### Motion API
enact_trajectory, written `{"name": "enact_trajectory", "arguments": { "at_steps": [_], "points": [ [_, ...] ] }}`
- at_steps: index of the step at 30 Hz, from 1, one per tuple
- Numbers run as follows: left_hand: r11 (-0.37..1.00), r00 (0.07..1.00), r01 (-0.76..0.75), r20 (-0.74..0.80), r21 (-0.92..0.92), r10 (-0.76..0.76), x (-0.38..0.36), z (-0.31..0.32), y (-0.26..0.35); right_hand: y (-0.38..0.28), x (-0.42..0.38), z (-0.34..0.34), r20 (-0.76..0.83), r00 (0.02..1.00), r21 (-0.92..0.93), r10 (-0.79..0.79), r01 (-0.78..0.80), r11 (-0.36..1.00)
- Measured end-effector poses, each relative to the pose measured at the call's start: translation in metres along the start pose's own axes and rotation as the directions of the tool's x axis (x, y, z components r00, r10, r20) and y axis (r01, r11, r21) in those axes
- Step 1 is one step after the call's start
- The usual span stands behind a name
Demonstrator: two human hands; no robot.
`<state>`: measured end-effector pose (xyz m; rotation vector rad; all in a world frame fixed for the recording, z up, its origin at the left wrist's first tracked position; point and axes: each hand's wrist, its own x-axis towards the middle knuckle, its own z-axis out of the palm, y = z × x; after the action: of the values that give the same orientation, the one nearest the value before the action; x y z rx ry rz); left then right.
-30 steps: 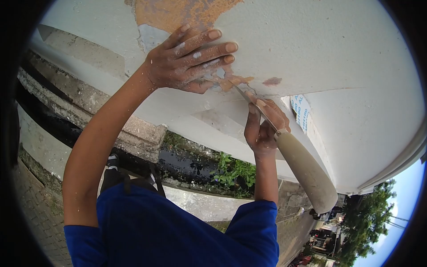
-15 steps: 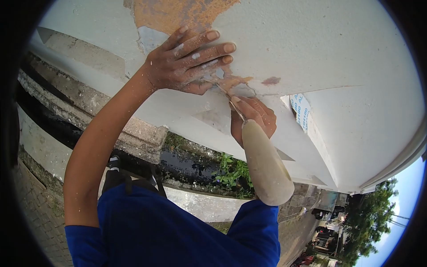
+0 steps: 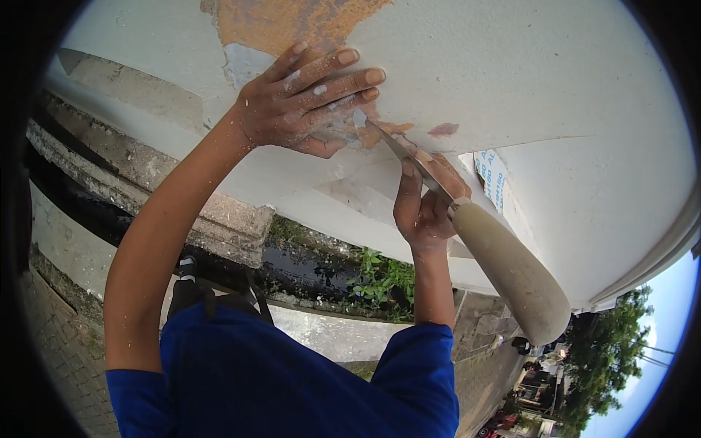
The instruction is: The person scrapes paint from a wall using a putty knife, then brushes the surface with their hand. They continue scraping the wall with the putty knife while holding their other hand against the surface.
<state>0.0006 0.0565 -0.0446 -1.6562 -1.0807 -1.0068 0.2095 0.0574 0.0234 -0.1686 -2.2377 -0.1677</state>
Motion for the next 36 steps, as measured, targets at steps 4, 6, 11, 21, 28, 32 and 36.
{"name": "enact_trajectory", "arguments": {
  "at_steps": [4, 6, 11, 21, 28, 32, 36],
  "points": [
    [1.0, 1.0, -0.003, -0.005, 0.005, 0.003, 0.0, 0.0, -0.001, 0.001, 0.001, 0.001, -0.012, 0.999, 0.037, 0.043, -0.043, 0.998],
    [1.0, 1.0, 0.011, -0.023, -0.027, -0.012, 0.001, 0.001, -0.002, 0.001, 0.001, 0.0, -0.122, 0.976, 0.12, 0.182, -0.167, 0.979],
    [1.0, 1.0, -0.003, 0.007, -0.027, 0.003, 0.002, -0.003, -0.002, -0.002, 0.002, -0.001, -0.019, 0.995, 0.097, 0.096, -0.094, 0.991],
    [0.999, 1.0, -0.005, -0.002, -0.033, 0.005, -0.001, -0.003, -0.001, -0.008, 0.001, 0.004, -0.038, 0.981, 0.076, 0.191, -0.188, 0.979],
    [0.998, 1.0, 0.006, 0.004, -0.066, -0.006, 0.0, -0.003, -0.002, -0.008, 0.001, 0.007, 0.034, 0.988, -0.001, 0.148, -0.148, 0.989],
    [1.0, 1.0, 0.004, -0.012, -0.031, -0.004, -0.001, -0.003, -0.002, -0.006, 0.0, 0.009, -0.111, 0.965, 0.121, 0.238, -0.225, 0.967],
    [0.999, 0.998, 0.009, -0.057, -0.044, -0.011, 0.001, 0.0, 0.0, -0.007, 0.006, 0.007, 0.055, 0.998, -0.005, -0.011, 0.011, 1.0]
  ]
}}
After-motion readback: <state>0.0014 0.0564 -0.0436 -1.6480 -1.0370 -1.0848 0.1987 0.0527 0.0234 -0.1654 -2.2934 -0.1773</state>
